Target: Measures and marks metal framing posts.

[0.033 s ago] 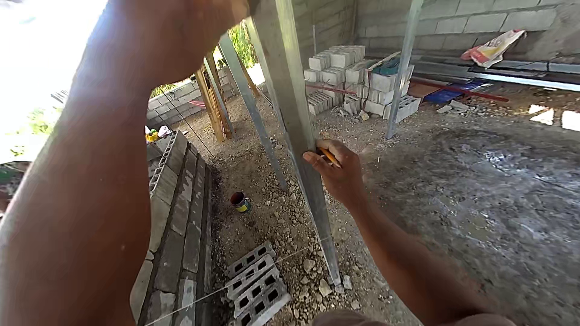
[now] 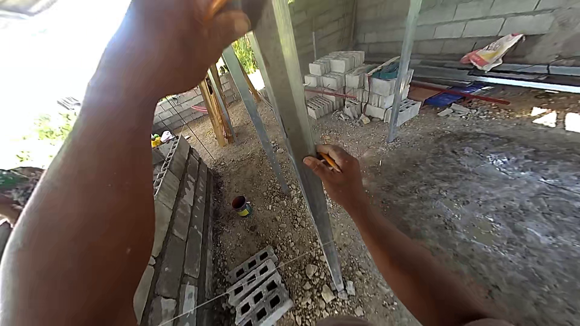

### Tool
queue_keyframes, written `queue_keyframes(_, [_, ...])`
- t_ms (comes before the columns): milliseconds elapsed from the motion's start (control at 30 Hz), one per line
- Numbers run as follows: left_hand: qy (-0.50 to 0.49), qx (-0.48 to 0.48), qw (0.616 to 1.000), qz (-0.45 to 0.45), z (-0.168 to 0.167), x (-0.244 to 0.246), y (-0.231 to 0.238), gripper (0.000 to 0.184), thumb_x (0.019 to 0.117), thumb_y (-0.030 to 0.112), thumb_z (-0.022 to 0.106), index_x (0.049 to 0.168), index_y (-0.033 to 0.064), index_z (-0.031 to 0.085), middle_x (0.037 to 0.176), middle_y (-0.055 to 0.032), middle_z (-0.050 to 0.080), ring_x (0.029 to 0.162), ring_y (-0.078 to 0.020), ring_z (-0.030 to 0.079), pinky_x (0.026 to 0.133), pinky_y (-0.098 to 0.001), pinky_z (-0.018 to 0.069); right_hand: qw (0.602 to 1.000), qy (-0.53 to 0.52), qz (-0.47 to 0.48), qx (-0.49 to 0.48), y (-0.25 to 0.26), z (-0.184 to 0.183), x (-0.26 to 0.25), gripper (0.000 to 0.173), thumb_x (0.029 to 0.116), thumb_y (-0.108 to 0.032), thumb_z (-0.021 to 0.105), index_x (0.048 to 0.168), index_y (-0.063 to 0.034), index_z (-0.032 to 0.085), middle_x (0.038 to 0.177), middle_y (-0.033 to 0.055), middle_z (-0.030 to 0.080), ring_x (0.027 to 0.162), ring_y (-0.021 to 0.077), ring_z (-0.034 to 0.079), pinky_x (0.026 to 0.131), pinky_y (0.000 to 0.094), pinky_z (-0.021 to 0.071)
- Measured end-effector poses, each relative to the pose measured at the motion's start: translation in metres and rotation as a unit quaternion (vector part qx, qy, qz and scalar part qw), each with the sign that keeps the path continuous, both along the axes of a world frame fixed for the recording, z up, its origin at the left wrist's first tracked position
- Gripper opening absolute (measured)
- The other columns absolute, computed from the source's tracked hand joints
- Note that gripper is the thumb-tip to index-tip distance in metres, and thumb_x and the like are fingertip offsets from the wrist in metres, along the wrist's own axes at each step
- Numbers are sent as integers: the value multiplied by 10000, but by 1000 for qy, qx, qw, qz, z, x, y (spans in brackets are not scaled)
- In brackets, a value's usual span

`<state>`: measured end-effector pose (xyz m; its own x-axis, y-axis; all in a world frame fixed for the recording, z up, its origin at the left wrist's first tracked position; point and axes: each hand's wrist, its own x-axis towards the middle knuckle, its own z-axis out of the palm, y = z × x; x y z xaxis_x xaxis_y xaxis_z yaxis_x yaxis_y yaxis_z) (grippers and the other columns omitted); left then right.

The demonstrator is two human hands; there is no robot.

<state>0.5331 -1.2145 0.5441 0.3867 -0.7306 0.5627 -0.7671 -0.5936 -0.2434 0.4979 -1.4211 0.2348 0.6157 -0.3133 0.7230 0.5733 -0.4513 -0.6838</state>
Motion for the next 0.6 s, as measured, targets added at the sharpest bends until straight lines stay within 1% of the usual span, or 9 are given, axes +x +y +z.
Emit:
queue_keyframes(67, [11, 11, 1000, 14, 1, -1, -4, 357, 1054, 482, 493, 1062, 163, 654, 745, 41, 535, 609, -53, 507, 576, -303, 447, 1000, 13, 2, 9, 0, -2, 1, 397, 954, -397, 730, 1192, -80, 720, 1042, 48, 708, 891, 100, 688, 787, 304, 605])
queue_keyframes(133, [27, 11, 999, 34, 1, -5, -4, 361, 1064, 482, 483, 1087, 158, 642, 733, 25, 519, 587, -79, 494, 553, -320, 433, 1000, 20, 2, 12, 1, -4, 2, 408, 958, -411, 721, 1202, -84, 719, 1040, 44, 705, 885, 96, 680, 785, 297, 597])
queue_keyframes(233, [10, 22, 999, 41, 0, -11, -5, 346, 1074, 452, 481, 1091, 141, 631, 762, -4, 551, 626, -113, 527, 597, -353, 448, 1000, 15, 1, 4, 0, -7, 4, 426, 968, -426, 702, 1221, -83, 714, 1056, 46, 717, 906, 91, 691, 807, 281, 602])
queue_keyframes(333, [-2, 26, 999, 29, -1, -12, -4, 342, 1076, 443, 486, 1140, 148, 647, 761, -9, 561, 615, -122, 526, 589, -363, 447, 1000, 7, 5, -4, 0, -8, 3, 451, 977, -446, 687, 1238, -78, 709, 1077, 48, 725, 938, 88, 697, 832, 266, 605])
queue_keyframes(367, [-4, 28, 999, 27, -1, -12, -4, 341, 1076, 443, 486, 1144, 151, 647, 755, -11, 563, 609, -126, 528, 584, -367, 448, 1000, 6, 1, -11, -1, -7, 2, 460, 980, -459, 677, 1243, -83, 710, 1088, 47, 727, 953, 92, 697, 846, 274, 602])
queue_keyframes(433, [-9, 33, 999, 22, -1, -13, -3, 344, 1076, 444, 481, 1133, 145, 644, 736, -14, 555, 594, -134, 521, 573, -376, 438, 999, -7, -17, -32, -6, 1, -1, 482, 1008, -486, 611, 1265, -90, 711, 1137, 56, 733, 996, 115, 698, 878, 326, 593])
queue_keyframes(467, [-14, 34, 999, 19, -1, -13, -3, 345, 1076, 443, 480, 1126, 143, 644, 733, -15, 560, 596, -135, 528, 575, -378, 442, 998, -35, -31, -37, -9, 8, -3, 464, 1038, -455, 566, 1266, -79, 715, 1155, 73, 732, 998, 128, 699, 874, 347, 592])
queue_keyframes(533, [-16, 32, 999, 12, -1, -11, -2, 351, 1075, 447, 482, 1119, 141, 648, 737, -14, 572, 606, -135, 540, 583, -379, 451, 993, -109, -45, -30, -15, 34, -6, 409, 1082, -342, 480, 1258, -57, 713, 1150, 84, 731, 984, 123, 705, 848, 336, 602])
queue_keyframes(600, [-13, 28, 999, 12, -2, -11, -2, 348, 1071, 451, 491, 1117, 144, 650, 737, -13, 573, 609, -138, 543, 581, -379, 451, 985, -172, -12, 2, -14, 70, -9, 376, 1088, -249, 463, 1271, -10, 688, 1130, 99, 731, 982, 138, 715, 847, 335, 613])
